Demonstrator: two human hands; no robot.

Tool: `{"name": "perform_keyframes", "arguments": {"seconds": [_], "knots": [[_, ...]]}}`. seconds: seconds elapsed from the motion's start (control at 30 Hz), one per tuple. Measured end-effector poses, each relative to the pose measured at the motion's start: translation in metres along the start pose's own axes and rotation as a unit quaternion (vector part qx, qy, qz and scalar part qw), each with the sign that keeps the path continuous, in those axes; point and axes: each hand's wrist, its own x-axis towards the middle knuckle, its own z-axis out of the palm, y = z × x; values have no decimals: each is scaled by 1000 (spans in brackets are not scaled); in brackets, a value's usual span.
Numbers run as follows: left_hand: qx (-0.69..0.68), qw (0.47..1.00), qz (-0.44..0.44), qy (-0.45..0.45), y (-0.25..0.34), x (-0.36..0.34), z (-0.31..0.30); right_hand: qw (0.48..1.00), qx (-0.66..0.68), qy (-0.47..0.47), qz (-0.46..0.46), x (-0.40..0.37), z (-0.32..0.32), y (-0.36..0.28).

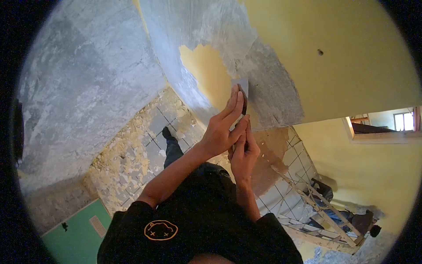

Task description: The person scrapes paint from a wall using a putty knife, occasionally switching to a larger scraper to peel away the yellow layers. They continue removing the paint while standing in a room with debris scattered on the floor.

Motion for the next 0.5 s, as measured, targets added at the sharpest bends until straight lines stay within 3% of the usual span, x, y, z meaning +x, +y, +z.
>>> {"name": "perform_keyframes", "arguments": {"seconds": [0.27, 0.33, 0.5], "knots": [[5, 1000, 2, 3, -8, 1, 1, 1000, 14, 12, 7, 5, 6, -1], [-6, 1000, -1, 18, 0, -7, -3, 999, -49, 16, -8, -6, 1, 5], [9, 999, 4, 31, -4, 1, 3, 998, -53, 18, -9, 3, 4, -3]]}}
